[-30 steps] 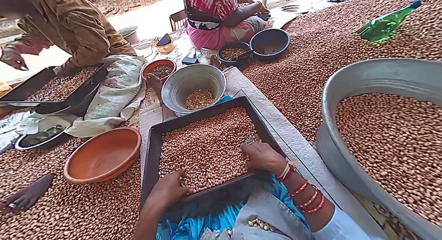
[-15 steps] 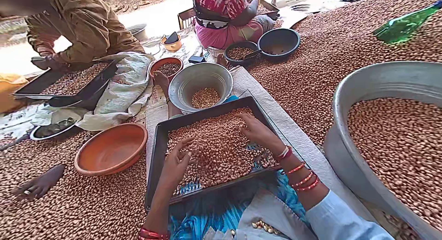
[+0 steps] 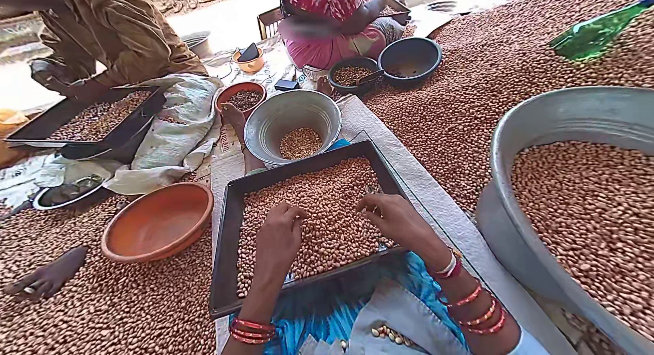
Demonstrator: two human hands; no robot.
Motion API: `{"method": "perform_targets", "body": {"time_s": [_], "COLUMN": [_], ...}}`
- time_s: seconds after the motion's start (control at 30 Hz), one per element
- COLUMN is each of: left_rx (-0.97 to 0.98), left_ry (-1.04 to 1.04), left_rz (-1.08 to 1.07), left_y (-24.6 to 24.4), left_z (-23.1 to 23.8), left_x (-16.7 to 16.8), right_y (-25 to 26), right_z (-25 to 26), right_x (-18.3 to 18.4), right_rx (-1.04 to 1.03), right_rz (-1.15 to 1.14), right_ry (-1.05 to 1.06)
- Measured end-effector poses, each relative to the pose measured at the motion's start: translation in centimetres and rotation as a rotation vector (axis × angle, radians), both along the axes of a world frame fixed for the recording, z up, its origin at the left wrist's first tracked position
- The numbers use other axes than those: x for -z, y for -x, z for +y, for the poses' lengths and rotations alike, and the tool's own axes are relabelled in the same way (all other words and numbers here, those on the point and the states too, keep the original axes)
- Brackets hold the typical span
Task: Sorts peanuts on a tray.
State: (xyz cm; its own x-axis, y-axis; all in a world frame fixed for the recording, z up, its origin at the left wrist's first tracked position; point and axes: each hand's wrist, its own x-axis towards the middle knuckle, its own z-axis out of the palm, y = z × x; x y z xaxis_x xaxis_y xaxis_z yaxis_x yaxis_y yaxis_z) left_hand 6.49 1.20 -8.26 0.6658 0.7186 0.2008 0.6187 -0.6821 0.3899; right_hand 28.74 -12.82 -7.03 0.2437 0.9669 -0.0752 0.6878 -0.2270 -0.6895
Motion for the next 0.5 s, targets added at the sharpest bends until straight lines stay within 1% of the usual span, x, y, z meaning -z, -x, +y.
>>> {"method": "perform_targets", "body": {"time_s": [0.1,0.27,0.3,0.33,0.37,0.43,0.5], "left_rx": [-0.024,-0.044,-0.045,-0.044,-0.051,-0.100,-0.136], "left_ry": [-0.042,0.051,0.070,0.087,0.121,0.266,0.386], "left_rz": [0.047,0.183,0.172,0.115,0.014,-0.210,-0.346], "left_y": [0.2,-0.2,-0.2,0.1,0.5,1.6,2.6], "left_z": [-0.2,-0.3,-0.2,0.1,0.4,1.4,2.3], "left_x": [0.1,1.3,1.5,1.6,1.7,1.4,1.1], "right_y": [0.1,2.2,2.7,3.2,3.6,4.3,4.6], "right_z": [0.1,2.3,2.8,3.2,3.6,4.2,4.5], "right_x": [0.0,1.0,1.4,1.8,2.2,3.0,3.3], "right_rx": [0.026,-0.055,-0.067,-0.076,-0.077,-0.073,-0.068], "right_rz": [-0.008,-0.089,-0.111,-0.133,-0.160,-0.211,-0.234], "right_ry": [0.006,0.063,0.056,0.049,0.036,0.028,0.057]}}
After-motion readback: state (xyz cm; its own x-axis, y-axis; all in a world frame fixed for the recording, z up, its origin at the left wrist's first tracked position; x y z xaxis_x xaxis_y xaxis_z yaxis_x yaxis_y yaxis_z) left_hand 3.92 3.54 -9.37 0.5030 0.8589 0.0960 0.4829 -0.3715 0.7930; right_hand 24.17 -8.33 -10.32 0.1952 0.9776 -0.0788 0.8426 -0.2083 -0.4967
